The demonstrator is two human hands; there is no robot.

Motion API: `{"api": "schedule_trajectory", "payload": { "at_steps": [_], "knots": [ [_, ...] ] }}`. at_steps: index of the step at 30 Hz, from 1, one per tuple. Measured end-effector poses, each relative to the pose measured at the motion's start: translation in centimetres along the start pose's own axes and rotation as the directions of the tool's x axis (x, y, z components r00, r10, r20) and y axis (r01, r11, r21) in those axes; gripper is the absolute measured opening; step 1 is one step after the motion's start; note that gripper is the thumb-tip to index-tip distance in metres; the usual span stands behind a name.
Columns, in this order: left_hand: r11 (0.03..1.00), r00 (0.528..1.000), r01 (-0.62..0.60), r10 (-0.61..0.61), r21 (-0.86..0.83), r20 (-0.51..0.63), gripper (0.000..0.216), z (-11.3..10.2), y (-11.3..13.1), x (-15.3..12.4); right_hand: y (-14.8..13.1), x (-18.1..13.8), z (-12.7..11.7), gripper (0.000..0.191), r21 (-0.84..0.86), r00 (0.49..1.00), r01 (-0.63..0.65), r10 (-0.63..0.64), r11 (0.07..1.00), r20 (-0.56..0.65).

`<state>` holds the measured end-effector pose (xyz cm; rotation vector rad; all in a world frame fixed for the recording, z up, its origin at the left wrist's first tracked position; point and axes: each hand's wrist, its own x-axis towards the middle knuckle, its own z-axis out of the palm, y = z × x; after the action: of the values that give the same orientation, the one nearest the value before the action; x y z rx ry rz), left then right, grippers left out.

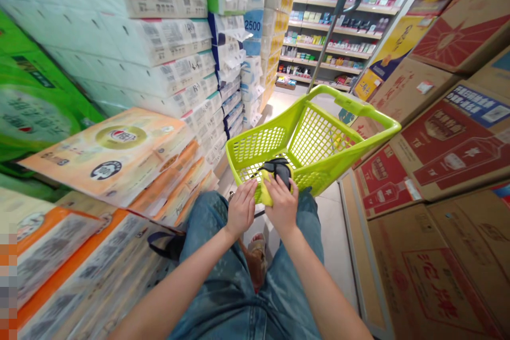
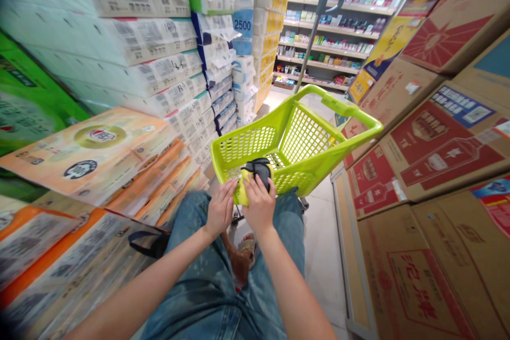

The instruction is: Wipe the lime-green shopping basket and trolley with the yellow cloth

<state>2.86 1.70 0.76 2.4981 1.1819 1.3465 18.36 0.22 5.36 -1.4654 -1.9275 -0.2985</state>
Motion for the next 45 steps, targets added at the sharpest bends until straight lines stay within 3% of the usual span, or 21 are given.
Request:
{"api": "schedule_trajectory", "payload": {
  "at_steps": [3, 6, 10, 13, 17, 20, 23, 26, 29, 32, 34, 36, 38, 42, 45],
  "knots": [
    [1.0, 1.0, 0.0, 0.0, -0.003, 0.0, 0.053, -0.2, -0.3, 0.0, -1.1, -0.4, 0.4, 0.051, 0.044, 0.995, 0.081, -0.084, 0.996, 0.057],
    [1.0, 0.999, 0.02, -0.02, 0.003, 0.039, 0.053, -0.5, -0.5, 0.0, 2.8, 0.4, -1.0, 0.051, 0.044, 0.983, 0.153, -0.156, 0.987, 0.099],
    [1.0, 0.999, 0.01, -0.01, -0.008, 0.042, 0.055, -0.6, -0.4, 0.1, 10.3, 2.2, -3.6, 0.05, -0.09, 0.999, 0.034, -0.03, 0.995, 0.041],
    [0.999, 1.0, 0.012, -0.012, -0.033, 0.008, 0.055, -0.3, -0.1, 0.2, 12.1, 2.8, -4.2, 0.049, -0.152, 0.997, -0.075, 0.072, 0.986, -0.021],
    [0.999, 1.0, 0.018, -0.019, -0.041, -0.016, 0.054, 0.0, 0.1, 0.2, 6.9, 1.7, -2.2, 0.051, -0.115, 0.993, -0.109, 0.102, 0.987, -0.065],
    [1.0, 1.0, 0.01, -0.01, -0.03, -0.009, 0.054, 0.1, -0.2, 0.0, 1.4, 0.2, 0.0, 0.056, -0.006, 1.0, -0.019, 0.019, 1.0, 0.01],
    [0.999, 1.0, 0.005, -0.006, -0.042, -0.017, 0.052, 0.0, -0.4, 0.0, -1.3, -0.7, 0.9, 0.056, 0.045, 0.997, 0.051, -0.053, 0.998, 0.055],
    [0.998, 0.999, 0.028, -0.029, -0.056, -0.017, 0.051, -0.2, -0.4, 0.0, 0.0, -0.7, 0.2, 0.059, 0.049, 0.984, 0.14, -0.145, 0.989, 0.1],
    [0.998, 1.0, 0.025, -0.024, -0.049, 0.005, 0.051, -0.4, -0.2, 0.1, 4.2, -0.1, -1.7, 0.06, 0.027, 0.972, 0.203, -0.205, 0.979, 0.117],
    [0.999, 1.0, 0.021, -0.021, -0.04, 0.008, 0.052, -0.4, -0.1, 0.2, 8.6, 1.0, -3.1, 0.059, -0.062, 0.995, 0.085, -0.082, 0.994, 0.051],
    [0.999, 1.0, 0.019, -0.019, -0.036, -0.001, 0.053, -0.3, 0.0, 0.3, 10.0, 1.7, -3.2, 0.056, -0.098, 0.999, -0.044, 0.042, 0.994, -0.026],
    [0.999, 1.0, 0.018, -0.019, -0.032, -0.016, 0.052, -0.1, 0.0, 0.3, 9.3, 2.1, -2.5, 0.053, -0.09, 0.983, -0.16, 0.15, 0.983, -0.109],
    [0.999, 0.999, 0.027, -0.028, -0.03, -0.029, 0.052, 0.1, 0.0, 0.3, 6.8, 1.8, -1.3, 0.051, -0.049, 0.97, -0.204, 0.195, 0.978, -0.146],
    [0.999, 0.998, 0.029, -0.031, -0.037, -0.047, 0.05, 0.4, -0.2, 0.2, 0.0, 0.2, 0.9, 0.05, 0.055, 0.995, -0.078, 0.081, 0.995, -0.058],
    [0.999, 0.998, 0.016, -0.019, -0.037, -0.06, 0.049, 0.3, -0.5, 0.1, -1.7, -0.7, 1.2, 0.05, 0.077, 1.0, 0.023, -0.023, 0.997, 0.003]
  ]
}}
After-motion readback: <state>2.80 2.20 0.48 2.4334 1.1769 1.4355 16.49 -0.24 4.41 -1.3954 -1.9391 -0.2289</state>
